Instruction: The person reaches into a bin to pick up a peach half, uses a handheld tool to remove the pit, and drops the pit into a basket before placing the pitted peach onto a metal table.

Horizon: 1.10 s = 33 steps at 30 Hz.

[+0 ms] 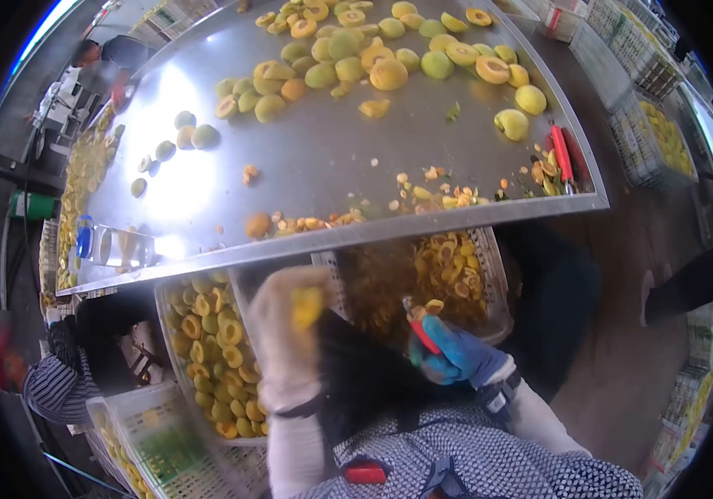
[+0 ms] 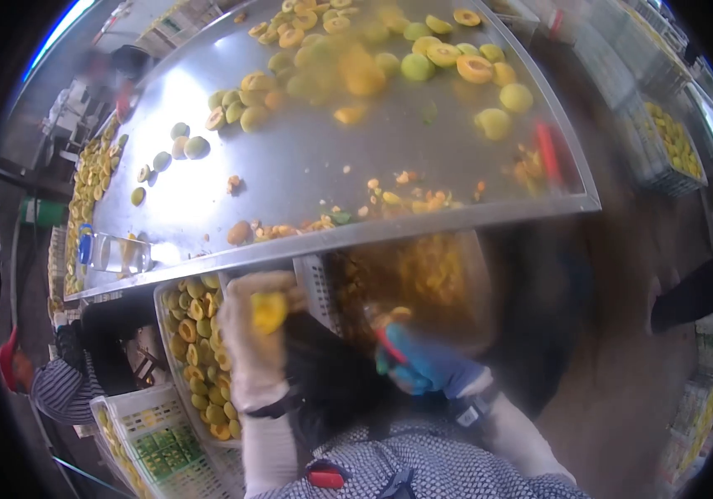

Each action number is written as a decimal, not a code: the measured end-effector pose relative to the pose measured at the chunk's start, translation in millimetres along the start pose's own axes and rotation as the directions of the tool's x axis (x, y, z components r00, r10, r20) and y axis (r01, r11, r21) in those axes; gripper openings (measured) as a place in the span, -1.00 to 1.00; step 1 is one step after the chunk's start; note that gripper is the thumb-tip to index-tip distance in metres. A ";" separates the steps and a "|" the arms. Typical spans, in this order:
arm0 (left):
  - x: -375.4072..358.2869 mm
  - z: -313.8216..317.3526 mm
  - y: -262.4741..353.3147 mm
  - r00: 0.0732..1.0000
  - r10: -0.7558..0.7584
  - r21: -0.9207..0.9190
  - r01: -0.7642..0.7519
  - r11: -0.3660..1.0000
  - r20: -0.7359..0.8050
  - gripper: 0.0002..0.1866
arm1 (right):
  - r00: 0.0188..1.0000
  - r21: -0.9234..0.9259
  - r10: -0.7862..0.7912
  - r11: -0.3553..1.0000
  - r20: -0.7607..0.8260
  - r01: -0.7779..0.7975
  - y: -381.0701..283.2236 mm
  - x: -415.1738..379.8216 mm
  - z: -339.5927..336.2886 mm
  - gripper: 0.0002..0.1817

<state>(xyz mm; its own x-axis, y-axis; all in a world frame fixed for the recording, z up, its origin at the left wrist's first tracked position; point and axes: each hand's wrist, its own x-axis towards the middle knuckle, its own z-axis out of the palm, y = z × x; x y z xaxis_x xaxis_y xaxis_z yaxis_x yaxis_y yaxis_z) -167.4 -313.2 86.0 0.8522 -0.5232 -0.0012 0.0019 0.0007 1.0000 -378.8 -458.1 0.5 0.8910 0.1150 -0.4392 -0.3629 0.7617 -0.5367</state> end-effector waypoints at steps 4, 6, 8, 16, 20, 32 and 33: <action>19.9 -125.1 20.9 0.986 0.075 0.987 -0.152 0.058 0.148 -0.78 | 0.985 0.169 0.021 0.986 -0.172 0.008 5.3 0.0 -28.1 -0.38; 47.6 -125.8 49.6 0.980 0.159 0.928 -0.164 0.335 0.116 -0.78 | 0.978 0.100 0.045 0.995 -0.201 -0.025 -2.8 9.0 -25.4 -0.39; 93.9 -72.9 81.5 0.996 0.087 0.871 -0.021 0.491 -0.025 -0.73 | 0.930 -0.186 0.059 0.973 -0.363 -0.134 -6.6 20.6 -16.6 -0.44; 362.6 74.0 14.4 0.758 0.295 0.748 -0.640 0.173 0.581 -0.53 | 0.921 -0.043 0.032 0.998 -0.388 -0.053 -7.0 34.4 -18.4 -0.57; 379.1 99.8 0.5 0.855 -0.033 0.852 -0.513 0.102 0.518 -0.54 | 0.880 0.099 0.130 0.991 -0.457 -0.095 -15.0 31.3 -13.0 -0.59; 120.8 56.7 58.1 0.945 -0.017 -0.430 0.164 0.888 0.326 -0.61 | 0.876 -0.264 -0.449 0.879 -0.176 0.398 -64.9 20.6 35.0 -0.46; 102.9 59.9 55.6 0.960 -0.061 -0.444 0.182 0.877 0.272 -0.63 | 0.877 -0.266 -0.443 0.882 -0.185 0.390 -80.3 16.9 46.3 -0.46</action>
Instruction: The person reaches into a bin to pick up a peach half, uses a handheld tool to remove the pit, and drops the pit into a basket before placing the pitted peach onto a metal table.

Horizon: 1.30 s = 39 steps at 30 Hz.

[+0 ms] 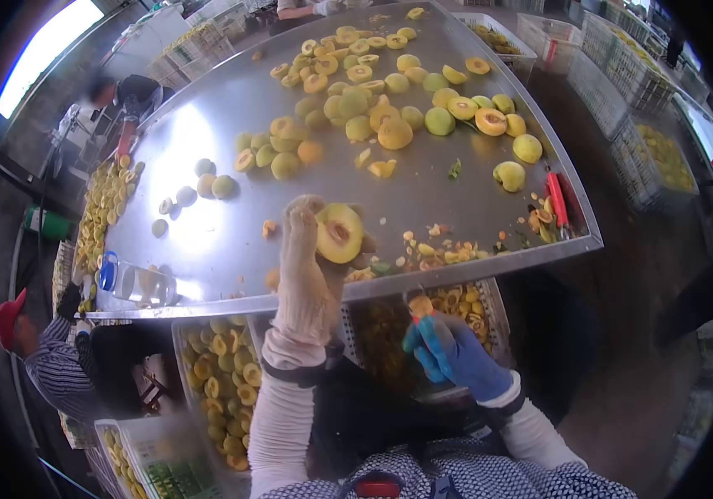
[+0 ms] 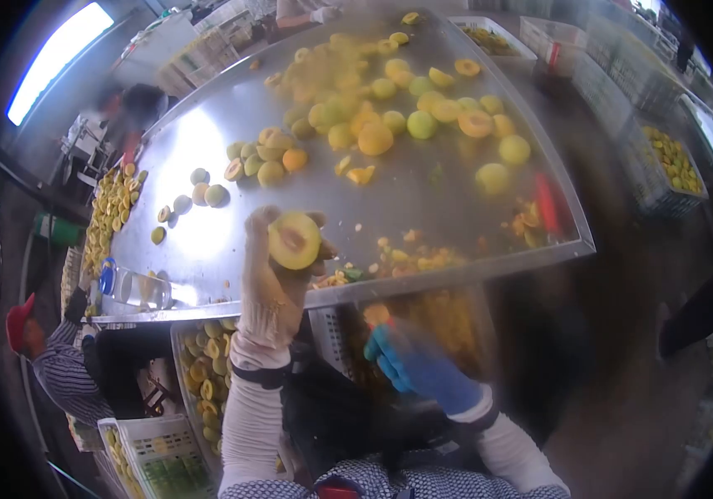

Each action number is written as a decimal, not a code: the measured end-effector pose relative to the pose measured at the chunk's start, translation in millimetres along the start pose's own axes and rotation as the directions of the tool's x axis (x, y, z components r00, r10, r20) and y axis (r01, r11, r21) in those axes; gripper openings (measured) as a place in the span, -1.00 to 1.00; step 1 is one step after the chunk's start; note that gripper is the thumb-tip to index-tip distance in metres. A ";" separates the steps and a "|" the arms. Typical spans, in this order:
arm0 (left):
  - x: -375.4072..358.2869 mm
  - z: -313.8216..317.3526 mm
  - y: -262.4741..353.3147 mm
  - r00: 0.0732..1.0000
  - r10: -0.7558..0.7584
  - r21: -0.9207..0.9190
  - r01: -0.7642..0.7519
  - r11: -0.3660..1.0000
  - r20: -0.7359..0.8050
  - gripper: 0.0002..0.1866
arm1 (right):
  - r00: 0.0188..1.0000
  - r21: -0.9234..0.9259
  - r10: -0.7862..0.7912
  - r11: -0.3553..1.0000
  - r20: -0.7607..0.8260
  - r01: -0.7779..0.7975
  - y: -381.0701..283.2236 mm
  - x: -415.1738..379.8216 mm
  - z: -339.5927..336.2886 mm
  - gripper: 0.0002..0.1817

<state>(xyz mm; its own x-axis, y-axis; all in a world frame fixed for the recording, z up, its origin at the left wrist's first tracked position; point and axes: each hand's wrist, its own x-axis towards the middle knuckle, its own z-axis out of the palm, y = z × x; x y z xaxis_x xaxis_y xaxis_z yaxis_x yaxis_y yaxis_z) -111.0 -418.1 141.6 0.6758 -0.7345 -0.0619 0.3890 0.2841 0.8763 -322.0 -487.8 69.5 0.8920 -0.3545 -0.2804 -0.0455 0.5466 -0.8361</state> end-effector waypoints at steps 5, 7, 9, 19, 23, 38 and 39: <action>-49.8 14.7 -31.3 0.998 0.063 -0.186 -0.062 0.980 -0.004 -0.65 | 1.000 -0.114 0.017 0.993 0.020 -0.014 -19.5 -3.1 25.8 -0.55; -58.9 24.0 -34.2 0.999 0.050 -0.190 -0.052 0.980 -0.018 -0.64 | 0.999 -0.077 -0.015 0.997 0.042 0.018 -10.7 -1.3 23.3 -0.55; -61.1 23.3 -41.0 0.999 0.039 -0.183 -0.037 0.982 0.006 -0.63 | 0.997 -0.037 0.008 0.999 0.071 -0.005 -7.4 -0.3 23.2 -0.50; -55.2 17.8 -72.3 0.994 0.103 0.136 -0.098 0.986 -0.025 -0.65 | 0.985 0.041 0.167 0.985 0.031 -0.168 -2.2 -1.4 23.1 -0.41; -48.9 11.1 -75.7 0.993 0.118 0.154 -0.113 0.982 -0.026 -0.36 | 0.975 -0.154 -0.117 0.977 0.189 0.146 35.8 3.7 -7.3 -0.68; -32.3 4.9 -59.0 0.810 -0.209 0.129 0.165 0.978 0.548 -0.65 | 0.844 0.637 0.078 0.620 0.530 -0.457 54.7 -13.7 17.0 -0.29; -34.0 4.7 -59.9 0.809 -0.212 0.128 0.170 0.977 0.548 -0.65 | 0.840 0.639 0.067 0.617 0.539 -0.459 56.7 -14.6 17.2 -0.29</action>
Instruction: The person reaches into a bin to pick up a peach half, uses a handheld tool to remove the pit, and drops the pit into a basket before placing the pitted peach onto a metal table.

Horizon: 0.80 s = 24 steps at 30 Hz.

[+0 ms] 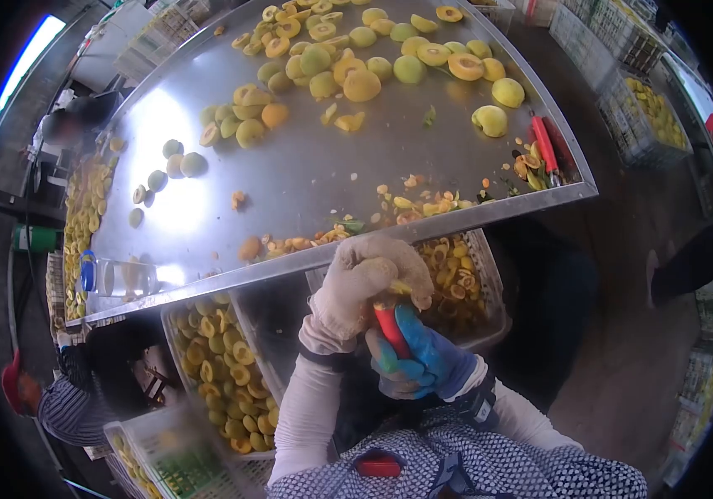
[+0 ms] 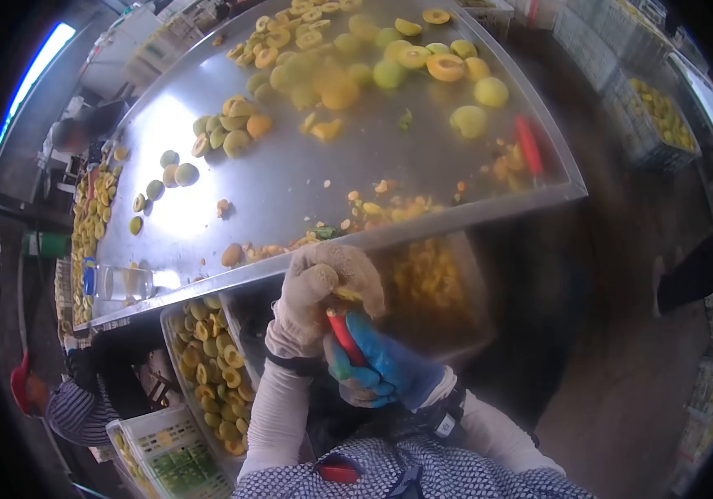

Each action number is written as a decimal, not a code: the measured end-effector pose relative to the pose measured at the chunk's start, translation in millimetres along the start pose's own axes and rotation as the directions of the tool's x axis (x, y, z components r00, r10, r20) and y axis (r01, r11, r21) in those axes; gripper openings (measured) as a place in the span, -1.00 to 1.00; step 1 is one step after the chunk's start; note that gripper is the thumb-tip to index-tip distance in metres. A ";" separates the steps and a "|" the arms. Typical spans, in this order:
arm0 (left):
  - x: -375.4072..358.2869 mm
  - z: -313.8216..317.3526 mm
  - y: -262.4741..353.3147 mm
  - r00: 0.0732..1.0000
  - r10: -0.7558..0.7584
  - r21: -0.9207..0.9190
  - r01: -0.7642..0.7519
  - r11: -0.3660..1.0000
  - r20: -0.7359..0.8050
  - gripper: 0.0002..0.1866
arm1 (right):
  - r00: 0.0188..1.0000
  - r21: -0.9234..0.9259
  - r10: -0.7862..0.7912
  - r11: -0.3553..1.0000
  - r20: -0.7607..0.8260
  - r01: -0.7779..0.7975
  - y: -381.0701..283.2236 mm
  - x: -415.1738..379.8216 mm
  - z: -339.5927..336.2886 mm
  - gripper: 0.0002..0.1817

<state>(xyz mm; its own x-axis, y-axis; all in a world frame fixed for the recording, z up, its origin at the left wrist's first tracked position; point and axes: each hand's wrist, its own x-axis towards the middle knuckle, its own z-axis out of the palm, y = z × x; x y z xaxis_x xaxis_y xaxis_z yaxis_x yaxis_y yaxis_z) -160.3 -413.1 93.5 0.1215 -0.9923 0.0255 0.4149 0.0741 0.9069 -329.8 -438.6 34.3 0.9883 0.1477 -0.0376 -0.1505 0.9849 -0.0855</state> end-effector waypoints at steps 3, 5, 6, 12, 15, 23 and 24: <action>1.6 2.7 -6.2 1.000 0.006 0.003 -0.006 1.000 -0.024 -0.61 | 0.997 0.014 0.016 1.000 0.073 -0.017 0.5 -0.1 -8.4 -0.29; 2.2 3.3 -17.7 0.987 0.157 -0.091 -0.154 0.984 0.024 -0.61 | 0.990 0.034 0.037 0.999 0.137 -0.042 3.4 -1.0 -9.6 -0.30; 2.4 8.4 -21.1 0.987 0.159 -0.088 -0.156 0.984 0.022 -0.61 | 0.992 -0.018 0.042 0.999 0.119 -0.040 4.0 -0.8 -8.4 -0.29; -19.1 31.2 -18.4 0.953 0.248 0.173 -0.218 0.961 -0.174 -0.41 | 0.986 -0.299 0.053 0.949 -0.161 -0.100 -16.5 -18.4 8.9 -0.34; -38.4 27.4 -29.6 0.805 0.006 -0.267 -0.204 0.942 -0.593 -0.22 | 0.995 -0.613 0.045 0.784 -0.093 -0.092 -7.2 -20.1 5.4 -0.37; -174.4 -83.0 49.2 0.444 0.583 0.574 0.818 0.047 -0.680 -0.71 | 0.818 -0.137 -0.024 0.988 -0.575 -0.067 -8.8 -24.4 -60.8 -0.32; -183.3 -95.7 59.3 0.589 0.604 0.463 0.804 -0.373 -0.538 -0.69 | 0.773 -0.195 -0.085 0.980 -0.629 -0.050 -13.6 -25.2 -63.2 -0.30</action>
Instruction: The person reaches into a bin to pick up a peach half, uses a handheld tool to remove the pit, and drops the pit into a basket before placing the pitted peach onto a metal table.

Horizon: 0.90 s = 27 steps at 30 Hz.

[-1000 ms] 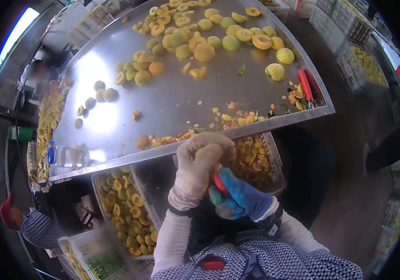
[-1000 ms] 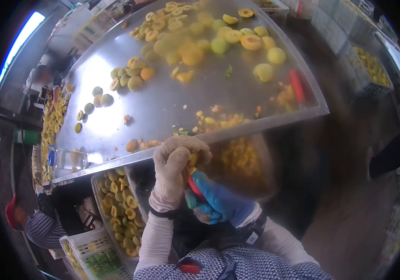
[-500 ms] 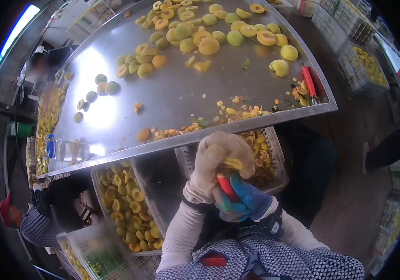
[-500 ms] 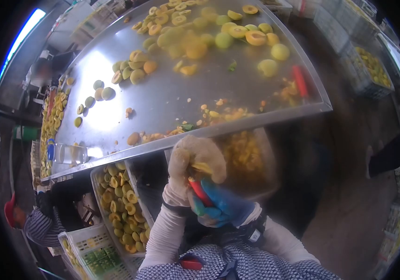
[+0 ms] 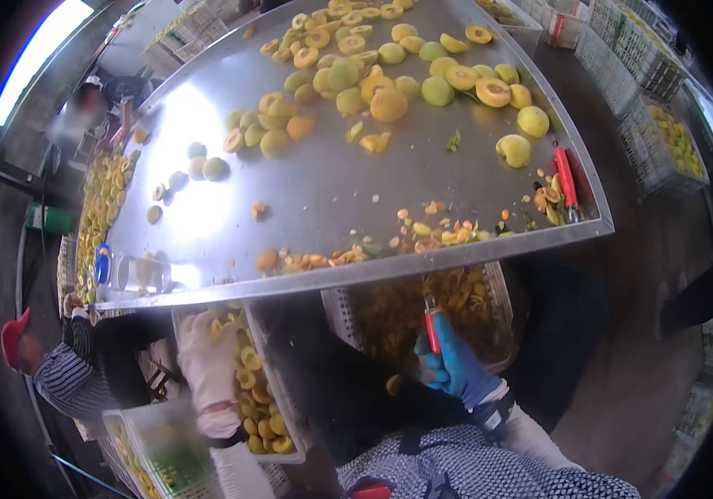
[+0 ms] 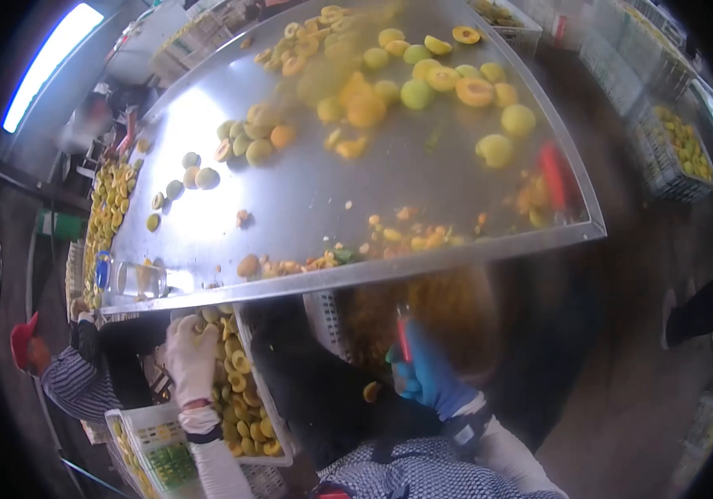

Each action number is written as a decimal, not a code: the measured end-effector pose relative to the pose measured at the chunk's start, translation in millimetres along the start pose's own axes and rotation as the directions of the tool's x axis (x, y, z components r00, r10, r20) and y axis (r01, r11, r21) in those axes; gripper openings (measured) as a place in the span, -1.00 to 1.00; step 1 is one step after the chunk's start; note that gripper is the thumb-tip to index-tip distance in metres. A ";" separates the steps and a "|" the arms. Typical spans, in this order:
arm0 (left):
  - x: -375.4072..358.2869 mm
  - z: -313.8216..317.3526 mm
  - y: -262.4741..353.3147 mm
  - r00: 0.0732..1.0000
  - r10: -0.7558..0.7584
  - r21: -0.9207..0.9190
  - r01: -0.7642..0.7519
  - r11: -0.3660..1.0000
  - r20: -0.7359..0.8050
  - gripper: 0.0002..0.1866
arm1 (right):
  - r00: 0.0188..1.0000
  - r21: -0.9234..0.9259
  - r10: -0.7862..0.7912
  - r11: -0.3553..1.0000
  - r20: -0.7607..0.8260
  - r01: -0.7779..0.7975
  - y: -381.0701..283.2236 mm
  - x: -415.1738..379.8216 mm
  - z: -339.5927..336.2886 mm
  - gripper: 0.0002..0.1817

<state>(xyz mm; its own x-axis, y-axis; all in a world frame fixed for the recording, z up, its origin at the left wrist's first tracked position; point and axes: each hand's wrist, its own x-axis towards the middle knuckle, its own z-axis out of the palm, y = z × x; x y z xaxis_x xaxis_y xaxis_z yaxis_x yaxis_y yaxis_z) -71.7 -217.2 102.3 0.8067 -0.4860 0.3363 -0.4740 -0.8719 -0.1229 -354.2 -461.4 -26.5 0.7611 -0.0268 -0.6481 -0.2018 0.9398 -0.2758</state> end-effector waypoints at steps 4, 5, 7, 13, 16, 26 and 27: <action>88.6 -38.0 68.5 0.986 0.011 -0.545 0.083 0.835 0.167 -0.64 | 0.962 -0.318 -0.225 0.933 -0.155 0.167 -7.6 6.7 -0.2 -0.32; 115.0 -34.9 99.5 0.983 0.094 -0.658 0.033 0.753 0.157 -0.63 | 0.939 -0.405 -0.291 0.893 -0.185 0.197 -6.3 9.0 -3.4 -0.33; 170.0 -14.4 173.6 0.951 0.299 -0.651 -0.177 0.739 0.081 -0.54 | 0.679 -0.848 -0.694 0.191 0.240 0.495 1.6 10.7 -16.8 -0.67; 251.9 58.6 335.8 0.791 0.610 -0.435 -0.532 0.727 0.052 -0.35 | 0.948 -0.315 -0.238 0.935 -0.211 0.164 -18.5 6.3 -8.5 -0.38; 244.0 56.0 333.0 0.850 0.525 -0.623 -0.393 0.676 0.033 -0.36 | 0.943 -0.367 -0.284 0.907 -0.174 0.206 -23.9 -5.2 -8.8 -0.42; 84.9 -56.0 236.0 0.830 0.387 -0.676 0.553 -0.487 0.400 -0.47 | 0.788 -0.615 -0.548 0.527 0.281 0.586 -72.0 -49.2 59.3 -0.52; 73.7 -45.5 224.9 0.809 0.493 -0.659 0.565 -0.496 0.321 -0.46 | 0.787 -0.621 -0.549 0.521 0.281 0.585 -81.0 -52.7 68.4 -0.52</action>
<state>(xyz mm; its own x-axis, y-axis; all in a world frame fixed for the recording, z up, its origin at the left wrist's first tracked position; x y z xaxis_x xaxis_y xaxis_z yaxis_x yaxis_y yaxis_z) -134.9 -446.4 142.0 0.5320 -0.8421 -0.0886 0.4580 0.1982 0.8666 -335.8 -512.8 78.6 0.8830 -0.4416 -0.1591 -0.0424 0.2626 -0.9640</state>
